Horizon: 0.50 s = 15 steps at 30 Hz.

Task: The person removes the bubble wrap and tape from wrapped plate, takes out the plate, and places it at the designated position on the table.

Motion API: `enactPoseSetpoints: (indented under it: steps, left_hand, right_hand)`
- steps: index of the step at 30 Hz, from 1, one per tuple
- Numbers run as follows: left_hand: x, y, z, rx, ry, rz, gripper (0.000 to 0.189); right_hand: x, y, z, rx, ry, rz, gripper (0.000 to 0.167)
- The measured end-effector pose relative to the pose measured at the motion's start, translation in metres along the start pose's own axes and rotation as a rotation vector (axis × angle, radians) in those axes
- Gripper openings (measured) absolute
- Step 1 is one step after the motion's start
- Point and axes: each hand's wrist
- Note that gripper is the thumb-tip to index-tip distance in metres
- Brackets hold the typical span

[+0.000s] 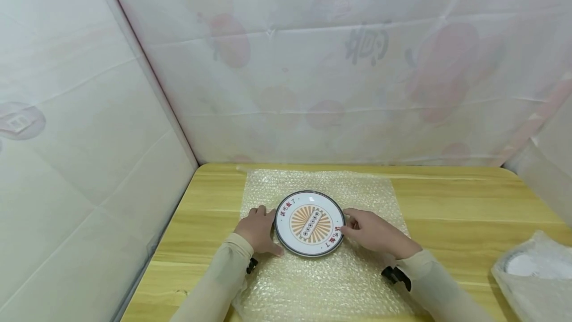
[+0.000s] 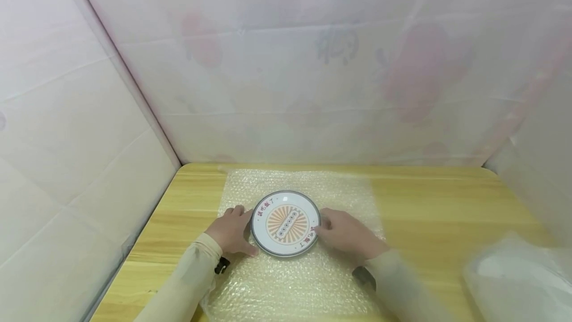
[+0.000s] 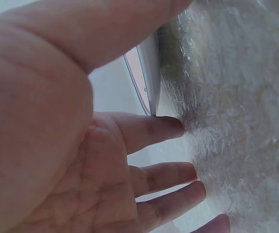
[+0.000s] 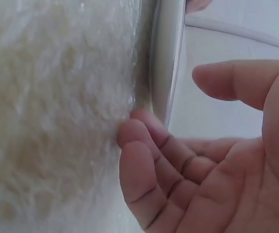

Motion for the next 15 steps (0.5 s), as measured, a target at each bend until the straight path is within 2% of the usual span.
enactPoseSetpoints:
  steps: [6, 15]
  left_hand:
    - [0.0013, -0.0002, 0.0003, 0.0, 0.0, -0.001, 0.108]
    - [0.0002, 0.0011, 0.0014, -0.011, -0.016, -0.002, 0.109]
  right_hand:
    - [-0.0014, -0.0016, -0.0055, -0.044, -0.049, -0.031, 0.018]
    - [-0.001, -0.0025, -0.0096, -0.062, 0.038, -0.037, 0.021]
Point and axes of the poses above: each hand's wrist, its own y-axis away from the middle knuckle, its own z-axis out of the back of the hand, x = y × z, and after that the axes turned 14 degrees about -y, right-handed
